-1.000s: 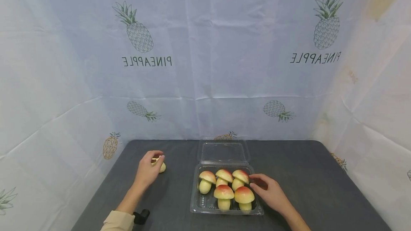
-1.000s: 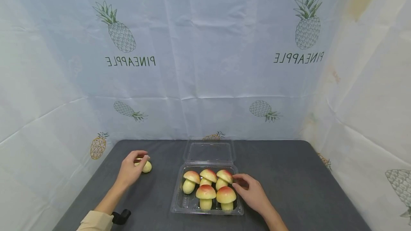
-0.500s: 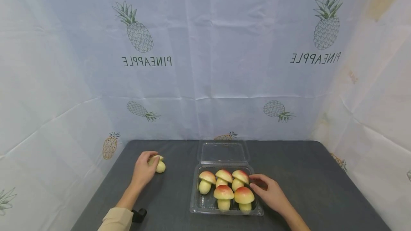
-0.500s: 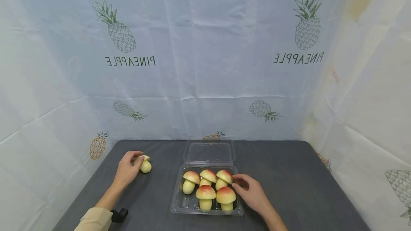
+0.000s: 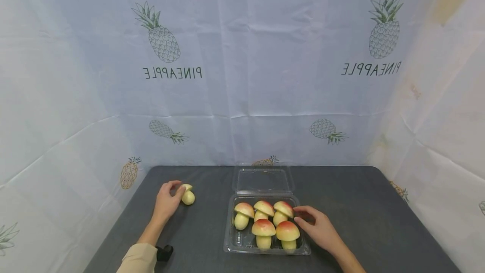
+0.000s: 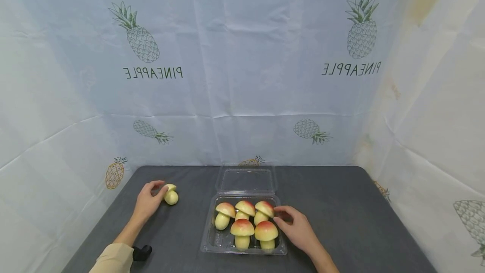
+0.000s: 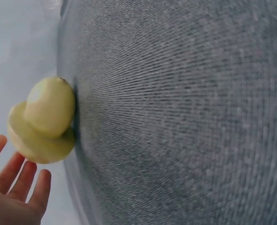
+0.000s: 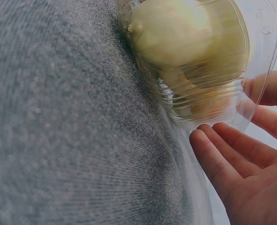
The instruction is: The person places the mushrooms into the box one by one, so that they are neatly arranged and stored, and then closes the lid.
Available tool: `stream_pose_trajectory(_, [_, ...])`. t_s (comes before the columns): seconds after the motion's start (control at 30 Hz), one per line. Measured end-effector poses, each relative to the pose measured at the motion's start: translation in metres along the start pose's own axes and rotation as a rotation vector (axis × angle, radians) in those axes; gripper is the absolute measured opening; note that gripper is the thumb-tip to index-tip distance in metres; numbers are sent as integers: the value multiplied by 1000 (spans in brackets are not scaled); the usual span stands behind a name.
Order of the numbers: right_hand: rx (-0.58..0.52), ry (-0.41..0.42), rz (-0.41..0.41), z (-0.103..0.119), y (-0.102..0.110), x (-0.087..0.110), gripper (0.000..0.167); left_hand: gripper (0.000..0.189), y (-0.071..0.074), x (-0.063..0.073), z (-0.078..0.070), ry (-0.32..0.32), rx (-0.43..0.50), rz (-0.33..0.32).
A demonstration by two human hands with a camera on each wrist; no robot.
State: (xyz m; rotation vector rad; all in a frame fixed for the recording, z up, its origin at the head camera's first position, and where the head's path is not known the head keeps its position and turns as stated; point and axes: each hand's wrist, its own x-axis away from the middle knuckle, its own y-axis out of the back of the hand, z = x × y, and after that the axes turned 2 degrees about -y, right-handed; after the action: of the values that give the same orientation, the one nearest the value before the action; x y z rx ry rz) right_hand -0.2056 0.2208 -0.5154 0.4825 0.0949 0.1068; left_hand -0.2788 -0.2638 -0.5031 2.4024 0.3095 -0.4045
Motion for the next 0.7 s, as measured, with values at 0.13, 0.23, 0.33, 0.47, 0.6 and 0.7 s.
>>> stream_pose_trajectory(0.13, [-2, -6, 5, 0, 0, 0, 37, 41, -2, -1, 4, 64, 33, 44])
stream_pose_trajectory(0.23, [-4, -7, 8, -1, 1, 0, 37, 43, -3, -1, 6, 86, 52, 56])
stream_pose_trajectory(0.33, [-5, -10, 6, -1, 0, 0, 37, 45, -5, -1, 9, 109, 62, 61])
stream_pose_trajectory(0.47, [-2, -16, 2, 0, -1, 0, 37, 48, -5, -1, 11, 139, 66, 67])
stream_pose_trajectory(0.6, [3, -12, -2, 1, 0, 0, 36, 49, -6, -1, 11, 137, 65, 73])
stream_pose_trajectory(0.7, [4, -4, -4, 0, 0, 0, 36, 49, -8, -2, 10, 127, 62, 80])
